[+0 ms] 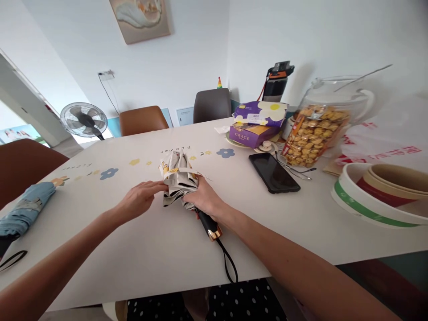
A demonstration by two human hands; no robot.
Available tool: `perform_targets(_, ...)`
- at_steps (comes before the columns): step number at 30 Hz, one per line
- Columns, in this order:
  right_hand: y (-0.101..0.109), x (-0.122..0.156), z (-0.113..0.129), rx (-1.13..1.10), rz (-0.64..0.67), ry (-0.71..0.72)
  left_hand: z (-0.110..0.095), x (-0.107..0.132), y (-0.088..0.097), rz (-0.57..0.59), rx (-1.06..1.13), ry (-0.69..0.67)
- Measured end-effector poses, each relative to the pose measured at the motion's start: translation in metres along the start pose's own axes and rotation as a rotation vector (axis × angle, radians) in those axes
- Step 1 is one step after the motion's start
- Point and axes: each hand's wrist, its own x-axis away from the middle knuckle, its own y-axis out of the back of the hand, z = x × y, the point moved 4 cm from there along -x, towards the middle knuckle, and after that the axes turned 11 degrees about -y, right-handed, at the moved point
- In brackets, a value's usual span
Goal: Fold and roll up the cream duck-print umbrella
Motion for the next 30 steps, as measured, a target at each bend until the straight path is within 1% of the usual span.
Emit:
perform_targets(1,0.000,0.001,0.000,0.031,0.008,0.016,0.005,0.001,0.003,-0.029,0.054,0.109)
perform_targets(2,-0.001,0.001,0.001,0.062,0.020,0.035,0.010,0.001,0.010,-0.089,0.096,0.233)
perform_targets(4,-0.002,0.002,0.001,0.101,0.046,0.060,0.015,-0.005,0.028,-0.264,0.153,0.466)
perform_targets(5,-0.003,0.002,0.001,0.112,0.059,0.064,0.016,-0.010,0.036,-0.355,0.181,0.537)
perform_targets(6,-0.003,0.003,0.001,0.122,0.069,0.067,0.015,-0.017,0.043,-0.433,0.217,0.579)
perform_targets(7,-0.004,0.003,0.001,0.132,0.073,0.068,0.014,-0.025,0.047,-0.482,0.263,0.611)
perform_targets(8,-0.005,0.004,0.001,0.142,0.074,0.070,0.015,-0.034,0.047,-0.487,0.326,0.647)
perform_targets(10,-0.005,0.005,0.002,0.162,0.072,0.075,0.017,-0.050,0.038,-0.403,0.454,0.724)
perform_targets(12,-0.005,0.007,0.003,0.178,0.074,0.084,0.021,-0.062,0.027,-0.328,0.512,0.773)
perform_targets(13,-0.006,0.007,0.004,0.185,0.076,0.085,0.024,-0.066,0.022,-0.310,0.518,0.783)
perform_targets(15,-0.006,0.008,0.004,0.196,0.082,0.091,0.032,-0.069,0.015,-0.336,0.499,0.775)
perform_targets(18,-0.006,0.009,0.004,0.216,0.072,0.126,0.048,-0.066,0.012,-0.438,0.474,0.749)
perform_targets(21,-0.007,0.008,0.003,0.243,0.062,0.160,0.059,-0.060,0.010,-0.449,0.530,0.778)
perform_targets(23,-0.007,0.008,0.003,0.263,0.069,0.147,0.058,-0.059,0.015,-0.455,0.487,0.775)
perform_targets(24,-0.007,0.008,0.002,0.272,0.075,0.136,0.053,-0.061,0.019,-0.468,0.432,0.734)
perform_targets(25,-0.007,0.008,0.002,0.278,0.082,0.126,0.047,-0.063,0.025,-0.476,0.369,0.656)
perform_targets(26,-0.007,0.008,0.001,0.278,0.090,0.122,0.037,-0.068,0.030,-0.462,0.311,0.546)
perform_targets(27,-0.007,0.008,0.001,0.272,0.096,0.126,0.026,-0.073,0.034,-0.415,0.269,0.417)
perform_targets(28,-0.007,0.008,0.002,0.261,0.097,0.136,0.015,-0.078,0.037,-0.336,0.249,0.285)
perform_targets(29,-0.007,0.008,0.002,0.248,0.097,0.146,0.004,-0.082,0.037,-0.227,0.255,0.177)
perform_targets(30,-0.007,0.009,0.003,0.236,0.095,0.151,-0.006,-0.084,0.037,-0.109,0.273,0.100)
